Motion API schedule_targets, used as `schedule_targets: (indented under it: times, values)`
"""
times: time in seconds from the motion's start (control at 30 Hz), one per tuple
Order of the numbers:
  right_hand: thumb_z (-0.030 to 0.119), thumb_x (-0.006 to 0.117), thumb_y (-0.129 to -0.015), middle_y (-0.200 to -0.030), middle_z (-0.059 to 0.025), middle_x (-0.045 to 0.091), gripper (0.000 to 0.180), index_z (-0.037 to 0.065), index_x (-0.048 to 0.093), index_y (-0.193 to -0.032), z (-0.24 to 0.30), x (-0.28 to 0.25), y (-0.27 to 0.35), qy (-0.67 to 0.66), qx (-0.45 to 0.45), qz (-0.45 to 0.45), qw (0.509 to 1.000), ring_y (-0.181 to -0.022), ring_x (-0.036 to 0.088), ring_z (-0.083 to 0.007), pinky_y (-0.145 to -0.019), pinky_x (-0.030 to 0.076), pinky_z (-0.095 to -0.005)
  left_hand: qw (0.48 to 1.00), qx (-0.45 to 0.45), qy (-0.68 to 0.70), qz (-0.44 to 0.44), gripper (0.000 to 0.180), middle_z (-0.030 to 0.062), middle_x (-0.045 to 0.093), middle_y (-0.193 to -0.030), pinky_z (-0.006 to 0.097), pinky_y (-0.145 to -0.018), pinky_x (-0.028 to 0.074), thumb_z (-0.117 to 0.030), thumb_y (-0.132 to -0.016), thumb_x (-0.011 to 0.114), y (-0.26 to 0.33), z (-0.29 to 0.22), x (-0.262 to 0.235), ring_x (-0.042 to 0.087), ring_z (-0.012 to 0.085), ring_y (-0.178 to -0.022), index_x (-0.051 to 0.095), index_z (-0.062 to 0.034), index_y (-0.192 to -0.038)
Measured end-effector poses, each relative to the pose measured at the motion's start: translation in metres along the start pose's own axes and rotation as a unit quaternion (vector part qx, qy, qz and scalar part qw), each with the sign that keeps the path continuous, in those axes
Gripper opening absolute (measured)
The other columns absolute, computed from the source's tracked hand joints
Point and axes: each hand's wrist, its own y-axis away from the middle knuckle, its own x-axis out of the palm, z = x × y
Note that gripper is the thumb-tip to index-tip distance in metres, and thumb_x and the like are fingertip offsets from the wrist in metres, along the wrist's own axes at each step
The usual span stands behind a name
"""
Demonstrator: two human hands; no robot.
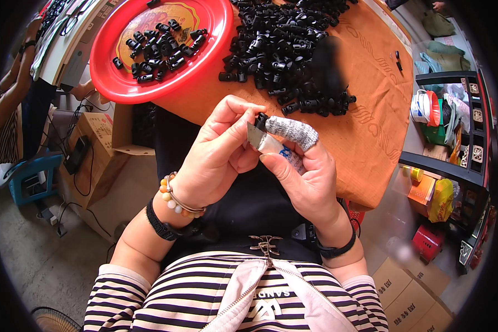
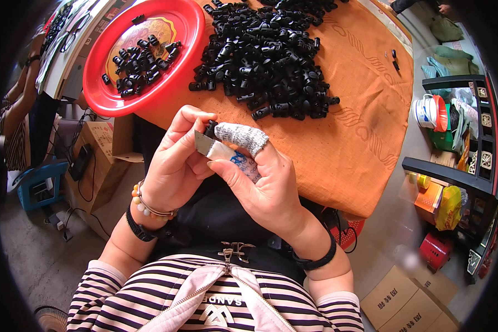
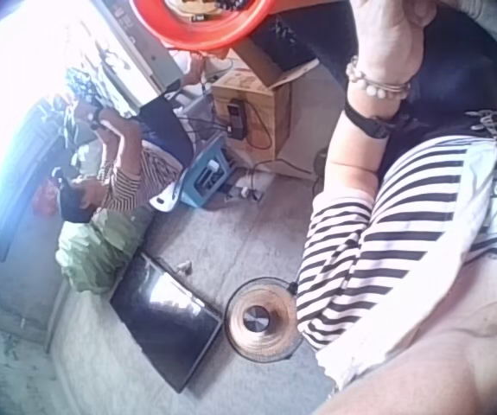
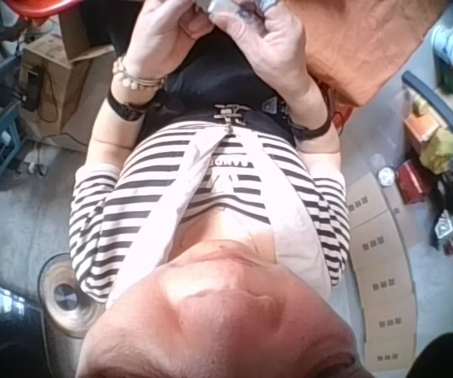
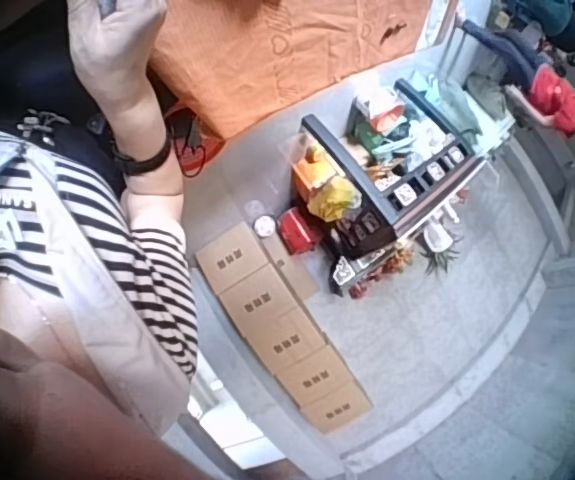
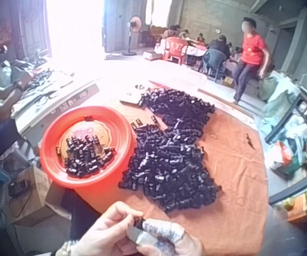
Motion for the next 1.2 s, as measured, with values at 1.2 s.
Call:
schedule_targets:
  times: [1.2]
  values:
    - [0.008,0.059,-0.087,-0.097,-0.0040,0.061,0.030,-0.001,0.052,-0.114,-0.0007,-0.0003,0.0000,-0.029,-0.008,0.013,0.999,-0.085,0.055,-0.0057,-0.074,0.045,-0.0191,0.998,-0.037,0.038,0.025,0.016,-0.0009,0.051,-0.074,0.017,-0.049,0.031,-0.020,-0.095,0.046,0.0034,-0.0040,-0.0038,0.040,0.0019,-0.057,0.050,-0.0111,-0.107]
